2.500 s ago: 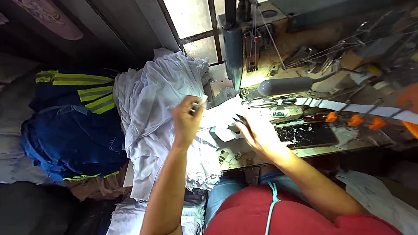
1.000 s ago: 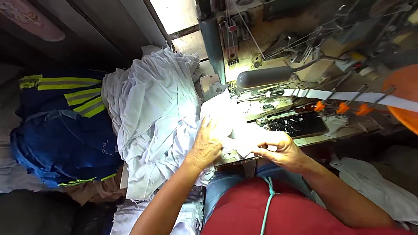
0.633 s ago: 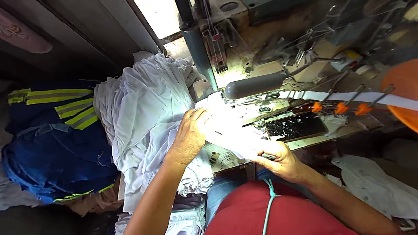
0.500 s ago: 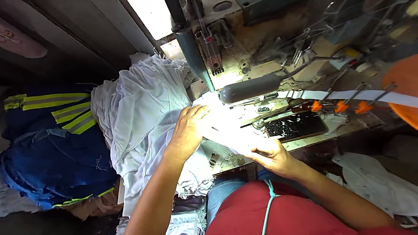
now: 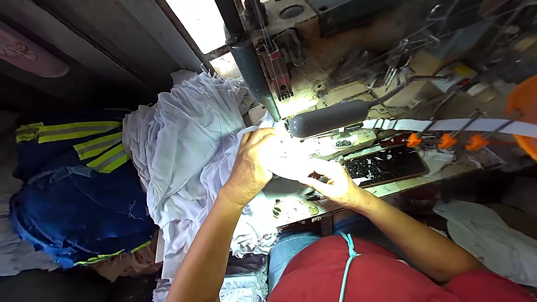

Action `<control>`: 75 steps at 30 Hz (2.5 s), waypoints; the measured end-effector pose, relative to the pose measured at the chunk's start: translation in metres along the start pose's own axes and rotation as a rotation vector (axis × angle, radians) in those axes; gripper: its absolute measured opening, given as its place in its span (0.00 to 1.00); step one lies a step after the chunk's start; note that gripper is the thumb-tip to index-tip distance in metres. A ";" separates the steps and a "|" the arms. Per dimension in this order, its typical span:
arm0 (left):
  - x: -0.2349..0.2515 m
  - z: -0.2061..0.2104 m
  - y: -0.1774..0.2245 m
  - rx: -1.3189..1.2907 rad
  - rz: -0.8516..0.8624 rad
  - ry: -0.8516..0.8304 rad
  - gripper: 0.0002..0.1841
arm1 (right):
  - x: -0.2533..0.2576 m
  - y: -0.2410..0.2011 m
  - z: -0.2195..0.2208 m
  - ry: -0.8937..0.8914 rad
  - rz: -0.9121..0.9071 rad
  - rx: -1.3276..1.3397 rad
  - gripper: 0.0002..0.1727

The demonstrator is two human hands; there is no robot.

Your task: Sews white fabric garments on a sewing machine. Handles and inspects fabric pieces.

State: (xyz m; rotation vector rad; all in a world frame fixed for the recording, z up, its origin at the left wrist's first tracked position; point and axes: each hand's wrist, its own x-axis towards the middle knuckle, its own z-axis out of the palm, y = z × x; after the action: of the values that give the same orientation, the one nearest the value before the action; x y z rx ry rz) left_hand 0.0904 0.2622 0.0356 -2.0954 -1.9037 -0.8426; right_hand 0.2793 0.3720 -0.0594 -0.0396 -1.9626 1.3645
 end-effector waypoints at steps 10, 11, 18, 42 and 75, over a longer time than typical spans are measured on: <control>0.002 0.010 0.006 0.116 0.066 -0.096 0.19 | 0.018 -0.007 -0.001 0.034 0.076 0.045 0.09; 0.001 0.008 0.009 0.122 0.091 -0.098 0.20 | 0.020 -0.007 -0.002 0.033 0.069 0.038 0.08; 0.007 -0.027 0.009 0.093 -0.029 -0.161 0.23 | 0.032 -0.011 -0.007 -0.015 0.090 -0.020 0.07; -0.047 -0.039 0.038 0.125 0.149 -0.259 0.13 | -0.020 -0.056 -0.015 -0.271 -0.015 -0.056 0.13; -0.032 0.020 0.008 0.389 -0.052 0.172 0.12 | -0.038 -0.026 -0.021 0.088 -0.025 0.064 0.08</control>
State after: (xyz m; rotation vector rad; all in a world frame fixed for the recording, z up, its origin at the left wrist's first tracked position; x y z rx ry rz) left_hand 0.1032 0.2439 0.0042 -1.6966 -1.8594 -0.5809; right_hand 0.3289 0.3621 -0.0556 -0.0438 -1.8399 1.3851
